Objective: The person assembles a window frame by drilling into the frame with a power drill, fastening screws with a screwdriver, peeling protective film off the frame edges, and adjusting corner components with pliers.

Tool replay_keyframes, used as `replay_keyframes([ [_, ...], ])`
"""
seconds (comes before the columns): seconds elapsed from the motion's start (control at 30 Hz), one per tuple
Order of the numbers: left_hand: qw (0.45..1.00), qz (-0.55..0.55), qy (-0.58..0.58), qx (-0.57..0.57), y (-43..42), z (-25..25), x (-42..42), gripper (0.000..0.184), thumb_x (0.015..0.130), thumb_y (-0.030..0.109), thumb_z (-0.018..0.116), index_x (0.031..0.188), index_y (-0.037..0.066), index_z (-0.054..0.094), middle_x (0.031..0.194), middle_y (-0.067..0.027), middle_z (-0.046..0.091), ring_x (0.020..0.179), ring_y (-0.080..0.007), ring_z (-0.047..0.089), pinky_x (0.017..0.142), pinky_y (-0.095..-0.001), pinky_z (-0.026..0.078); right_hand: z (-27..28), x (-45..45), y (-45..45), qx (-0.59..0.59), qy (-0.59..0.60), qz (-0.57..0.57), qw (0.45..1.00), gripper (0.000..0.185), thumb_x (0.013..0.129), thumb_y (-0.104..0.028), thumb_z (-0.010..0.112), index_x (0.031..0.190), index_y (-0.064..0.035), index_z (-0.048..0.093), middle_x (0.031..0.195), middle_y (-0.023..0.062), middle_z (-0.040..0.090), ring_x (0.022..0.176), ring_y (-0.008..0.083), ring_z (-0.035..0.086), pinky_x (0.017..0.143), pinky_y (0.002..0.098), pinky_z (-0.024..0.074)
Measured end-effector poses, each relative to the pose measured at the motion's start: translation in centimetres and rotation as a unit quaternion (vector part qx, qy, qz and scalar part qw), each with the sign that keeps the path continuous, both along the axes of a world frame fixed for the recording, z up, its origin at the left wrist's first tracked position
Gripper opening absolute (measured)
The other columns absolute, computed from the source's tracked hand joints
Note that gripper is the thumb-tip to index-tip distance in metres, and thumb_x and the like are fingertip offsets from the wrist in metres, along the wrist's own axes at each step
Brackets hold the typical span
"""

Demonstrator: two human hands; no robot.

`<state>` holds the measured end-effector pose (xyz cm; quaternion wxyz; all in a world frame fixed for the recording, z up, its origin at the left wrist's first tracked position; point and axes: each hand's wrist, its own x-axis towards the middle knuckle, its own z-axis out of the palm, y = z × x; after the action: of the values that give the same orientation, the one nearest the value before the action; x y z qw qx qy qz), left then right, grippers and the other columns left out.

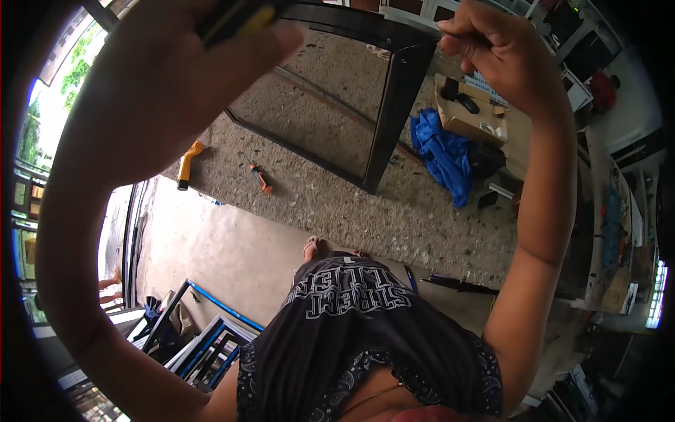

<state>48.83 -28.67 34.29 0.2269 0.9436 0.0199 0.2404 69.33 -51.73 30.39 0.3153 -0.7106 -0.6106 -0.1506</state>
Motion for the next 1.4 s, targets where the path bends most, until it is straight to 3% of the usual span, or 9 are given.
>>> replay_keyframes([
  [0.13, 0.96, 0.036, 0.225, 0.16, -1.7, 2.6, -1.2, 0.058, 0.089, 0.018, 0.068, 0.144, 0.017, 0.048, 0.123, -0.0138, 0.064, 0.109, -0.0213, 0.062, 0.098, -0.035, 0.048, 1.1, -1.2, -0.1, -0.056, 0.079, -0.046, 0.994, 0.012, 0.089, -0.002, 0.067, 0.087, -0.0035, 0.055, 0.076, 0.0067, 0.069, 0.072, 0.0116, 0.071, 0.055, 0.0222, 0.0536],
  [0.3, 0.996, -0.011, 0.084, 0.027, -0.9, 0.8, -1.2, 0.068, 0.083, 0.013, 0.07, 0.146, 0.016, 0.045, 0.115, -0.0131, 0.065, 0.106, -0.02, 0.062, 0.096, -0.035, 0.048, -0.4, 0.0, -0.4, -0.007, -0.011, 0.021, 1.0, 0.023, 0.09, -0.018, 0.071, 0.079, -0.0053, 0.056, 0.071, 0.007, 0.068, 0.062, 0.0137, 0.068, 0.052, 0.0236, 0.052],
  [0.67, 0.998, -0.027, -0.02, -0.053, -1.3, -0.4, -1.2, 0.061, 0.085, 0.007, 0.068, 0.143, 0.017, 0.051, 0.104, -0.005, 0.065, 0.084, -0.0132, 0.059, 0.079, -0.0308, 0.05, -0.9, -0.2, -0.9, -0.013, -0.005, 0.014, 1.0, 0.01, 0.091, -0.006, 0.066, 0.1, -0.004, 0.064, 0.079, 0.0044, 0.07, 0.066, 0.0094, 0.067, 0.055, 0.024, 0.0545],
  [0.73, 0.976, 0.012, 0.188, 0.111, -2.1, 0.7, -2.2, 0.071, 0.081, 0.012, 0.072, 0.147, 0.019, 0.046, 0.103, -0.0117, 0.064, 0.089, -0.0174, 0.059, 0.085, -0.0355, 0.049, -0.8, -0.3, -1.0, -0.014, -0.005, 0.014, 1.0, 0.009, 0.091, -0.006, 0.066, 0.1, -0.0042, 0.064, 0.079, 0.0044, 0.07, 0.064, 0.0092, 0.066, 0.055, 0.0241, 0.0542],
  [0.93, 0.981, 0.137, 0.138, 0.017, -2.0, 2.2, -2.2, 0.07, 0.083, 0.01, 0.07, 0.147, 0.02, 0.045, 0.1, -0.012, 0.062, 0.083, -0.0146, 0.059, 0.076, -0.0292, 0.05, -1.4, -0.2, -0.7, 0.007, -0.005, 0.026, 1.0, 0.008, 0.092, -0.007, 0.066, 0.1, -0.0046, 0.064, 0.078, 0.0041, 0.07, 0.064, 0.0088, 0.066, 0.055, 0.0237, 0.0534],
  [1.03, 0.983, -0.053, 0.138, 0.111, -2.1, 0.4, -2.3, 0.071, 0.083, 0.006, 0.069, 0.148, 0.02, 0.044, 0.101, -0.0092, 0.061, 0.076, -0.0121, 0.059, 0.075, -0.027, 0.051, -1.4, -0.5, -0.8, -0.003, 0.001, 0.002, 1.0, 0.008, 0.092, -0.008, 0.065, 0.099, -0.0045, 0.064, 0.078, 0.0034, 0.069, 0.067, 0.0088, 0.067, 0.057, 0.0239, 0.0542],
  [1.13, 0.977, -0.054, 0.189, -0.083, -2.0, 1.2, -2.6, 0.071, 0.083, 0.006, 0.07, 0.148, 0.019, 0.044, 0.108, -0.0081, 0.064, 0.094, -0.0141, 0.062, 0.086, -0.0281, 0.052, -0.7, -0.4, -0.9, -0.027, 0.003, 0.007, 1.0, 0.008, 0.092, -0.008, 0.065, 0.099, -0.0041, 0.064, 0.077, 0.0026, 0.068, 0.07, 0.0084, 0.067, 0.057, 0.0242, 0.0546],
  [1.23, 0.998, -0.01, -0.006, -0.067, -1.3, 0.7, -2.0, 0.067, 0.084, 0.007, 0.07, 0.146, 0.017, 0.046, 0.109, -0.0085, 0.066, 0.095, -0.016, 0.063, 0.09, -0.031, 0.051, -1.3, -0.2, -0.7, 0.004, 0.01, 0.025, 1.0, 0.007, 0.092, -0.007, 0.065, 0.098, -0.0032, 0.063, 0.077, 0.0024, 0.067, 0.068, 0.0075, 0.066, 0.056, 0.0239, 0.0532],
  [1.4, 0.982, -0.032, 0.145, 0.119, -0.9, -0.4, -2.5, 0.076, 0.079, 0.008, 0.073, 0.148, 0.023, 0.044, 0.109, -0.0084, 0.06, 0.087, -0.0153, 0.059, 0.082, -0.0316, 0.051, -0.9, -0.3, -0.8, -0.022, -0.002, 0.029, 0.999, 0.007, 0.092, -0.006, 0.065, 0.097, -0.0032, 0.061, 0.078, 0.0027, 0.067, 0.063, 0.0065, 0.063, 0.055, 0.0231, 0.0513],
])
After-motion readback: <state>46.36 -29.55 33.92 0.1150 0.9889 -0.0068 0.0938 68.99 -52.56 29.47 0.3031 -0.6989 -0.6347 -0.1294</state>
